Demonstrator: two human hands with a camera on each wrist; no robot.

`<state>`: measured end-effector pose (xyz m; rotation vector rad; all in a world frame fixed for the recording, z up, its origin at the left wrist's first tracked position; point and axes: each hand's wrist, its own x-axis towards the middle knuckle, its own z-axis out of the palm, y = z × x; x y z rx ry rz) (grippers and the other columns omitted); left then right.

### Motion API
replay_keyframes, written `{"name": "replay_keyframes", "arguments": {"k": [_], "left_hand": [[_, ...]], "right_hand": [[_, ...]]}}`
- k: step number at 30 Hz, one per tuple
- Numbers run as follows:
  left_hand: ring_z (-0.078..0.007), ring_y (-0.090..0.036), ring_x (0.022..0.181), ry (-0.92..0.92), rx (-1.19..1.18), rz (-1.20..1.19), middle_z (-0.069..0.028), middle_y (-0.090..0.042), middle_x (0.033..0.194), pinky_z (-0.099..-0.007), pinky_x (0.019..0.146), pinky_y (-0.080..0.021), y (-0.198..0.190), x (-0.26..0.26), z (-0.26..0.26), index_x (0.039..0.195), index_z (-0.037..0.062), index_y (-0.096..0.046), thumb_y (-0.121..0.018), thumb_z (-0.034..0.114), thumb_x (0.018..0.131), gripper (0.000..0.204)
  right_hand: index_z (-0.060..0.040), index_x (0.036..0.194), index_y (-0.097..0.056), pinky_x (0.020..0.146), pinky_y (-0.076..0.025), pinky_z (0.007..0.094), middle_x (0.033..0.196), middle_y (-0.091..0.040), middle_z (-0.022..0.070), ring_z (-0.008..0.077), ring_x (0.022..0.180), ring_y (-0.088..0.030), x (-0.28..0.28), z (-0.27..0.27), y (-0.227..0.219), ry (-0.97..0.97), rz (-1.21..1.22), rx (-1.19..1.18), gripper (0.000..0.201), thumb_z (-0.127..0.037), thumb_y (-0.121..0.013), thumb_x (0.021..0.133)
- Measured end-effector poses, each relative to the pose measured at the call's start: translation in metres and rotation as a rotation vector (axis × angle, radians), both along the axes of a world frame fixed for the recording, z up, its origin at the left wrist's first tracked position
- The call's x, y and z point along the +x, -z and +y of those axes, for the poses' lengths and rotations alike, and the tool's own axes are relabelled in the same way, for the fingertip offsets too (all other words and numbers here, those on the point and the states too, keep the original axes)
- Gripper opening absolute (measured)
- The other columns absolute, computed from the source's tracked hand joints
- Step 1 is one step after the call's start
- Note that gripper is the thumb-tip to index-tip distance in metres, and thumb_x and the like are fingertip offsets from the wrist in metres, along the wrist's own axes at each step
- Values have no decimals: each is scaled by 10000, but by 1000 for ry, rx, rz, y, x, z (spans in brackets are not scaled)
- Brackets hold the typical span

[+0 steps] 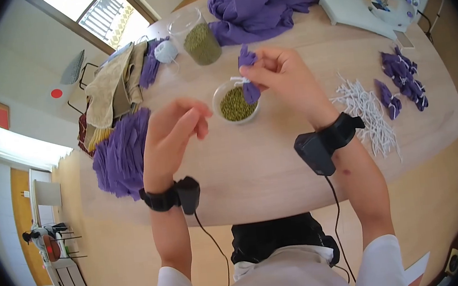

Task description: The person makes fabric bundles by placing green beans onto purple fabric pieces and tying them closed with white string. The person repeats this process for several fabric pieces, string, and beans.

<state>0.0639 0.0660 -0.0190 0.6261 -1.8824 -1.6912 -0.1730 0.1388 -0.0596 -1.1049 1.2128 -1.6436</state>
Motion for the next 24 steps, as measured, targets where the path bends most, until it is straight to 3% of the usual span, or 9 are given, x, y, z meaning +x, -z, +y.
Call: {"name": "replay_keyframes", "arguments": {"k": [3, 7, 13, 16, 19, 22, 24], "left_hand": [[-118, -603, 796, -64, -266, -174, -56, -671, 987, -279, 720, -492, 1, -33, -34, 1055, -1, -668, -629, 147, 954, 184], [-122, -615, 764, -161, -622, -316, -49, -690, 932, -292, 710, -508, 47, -47, -69, 1052, 14, -686, -655, 146, 920, 190], [-179, -621, 658, 106, -358, -465, -90, -705, 784, -306, 669, -518, 40, -43, -76, 951, -20, -703, -666, 117, 870, 163], [-165, -623, 676, 221, -498, -549, -90, -704, 824, -298, 659, -515, 25, -40, -72, 985, -7, -701, -669, 113, 868, 170], [-160, -625, 709, 160, -525, -547, -85, -705, 866, -295, 650, -507, 12, -34, -67, 1001, 8, -701, -680, 107, 864, 171], [-166, -633, 749, -17, -552, -393, -84, -698, 906, -294, 652, -499, -17, -36, -58, 1024, 15, -698, -688, 98, 863, 182], [-172, -636, 758, -41, -641, -263, -83, -688, 902, -292, 655, -494, -28, -42, -53, 1027, 19, -697, -693, 89, 860, 181]], "right_hand": [[-22, 980, -681, 641, -486, 211, 790, -674, -10, 48, 705, -614, 2, -17, -7, -5, 0, -33, 143, -130, -727, 899], [-7, 994, -668, 643, -492, 216, 799, -681, 4, 55, 713, -623, -8, -38, -5, -50, 67, -11, 145, -92, -724, 891], [9, 968, -646, 665, -496, 222, 815, -683, 20, 62, 733, -628, -10, -47, -12, -193, 74, 45, 115, -57, -698, 890], [12, 961, -642, 691, -496, 230, 837, -681, 22, 69, 762, -628, -11, -45, -14, -201, 116, 55, 100, -33, -685, 882], [14, 968, -645, 717, -498, 239, 856, -680, 23, 73, 789, -625, -13, -41, -21, -232, 93, 81, 102, -16, -676, 876], [17, 975, -646, 727, -500, 240, 856, -680, 22, 72, 790, -624, -12, -37, -27, -215, 68, 74, 110, -19, -678, 877], [18, 979, -645, 731, -502, 241, 865, -685, 27, 72, 799, -628, -11, -34, -31, -223, 52, 47, 114, -16, -678, 875]]}}
